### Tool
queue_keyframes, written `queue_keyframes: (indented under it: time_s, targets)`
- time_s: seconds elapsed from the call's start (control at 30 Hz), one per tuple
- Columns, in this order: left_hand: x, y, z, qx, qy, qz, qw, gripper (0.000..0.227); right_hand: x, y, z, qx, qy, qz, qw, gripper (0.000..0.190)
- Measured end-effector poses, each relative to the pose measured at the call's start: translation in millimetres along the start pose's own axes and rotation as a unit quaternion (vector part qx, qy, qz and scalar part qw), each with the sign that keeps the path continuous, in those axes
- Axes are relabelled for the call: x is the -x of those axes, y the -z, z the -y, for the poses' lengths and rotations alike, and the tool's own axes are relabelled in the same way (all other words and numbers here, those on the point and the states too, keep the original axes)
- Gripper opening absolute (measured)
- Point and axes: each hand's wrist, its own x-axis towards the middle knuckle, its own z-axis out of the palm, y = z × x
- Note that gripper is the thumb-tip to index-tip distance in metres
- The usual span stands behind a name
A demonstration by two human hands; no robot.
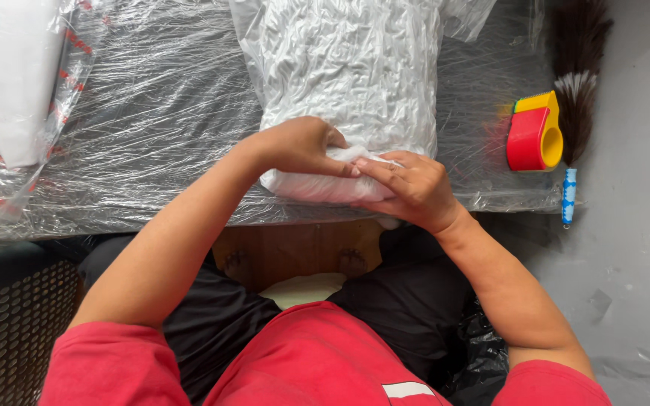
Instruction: The person uses a vacuum nozzle to remove air from a plastic bag filled with white stuffing, ties the bag's neck closed with a plastic strip, and then rolls the sealed bag into a compact shape.
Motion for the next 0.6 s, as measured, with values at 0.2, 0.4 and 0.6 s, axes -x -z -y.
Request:
queue_keyframes:
  time_s: [0.2,0.4,0.6]
  targets:
    - [27,-41,11,0.078,-0.027,-0.225,0.971,0.081,-3,-4,-4,-0.071,-0.029,0.003,0.997,0.05]
    - [43,-84,-8,-0.298,-0.252,-0.454,0.801,0.057,-14,0,-11,-0.126,-0.051,0.043,0.99,0.065]
    - [-5,-106,28,-0.54,-0.087,-0.444,0.71,0.057,-27,6,-11,-0.174,-0.108,0.064,0.977,0.09]
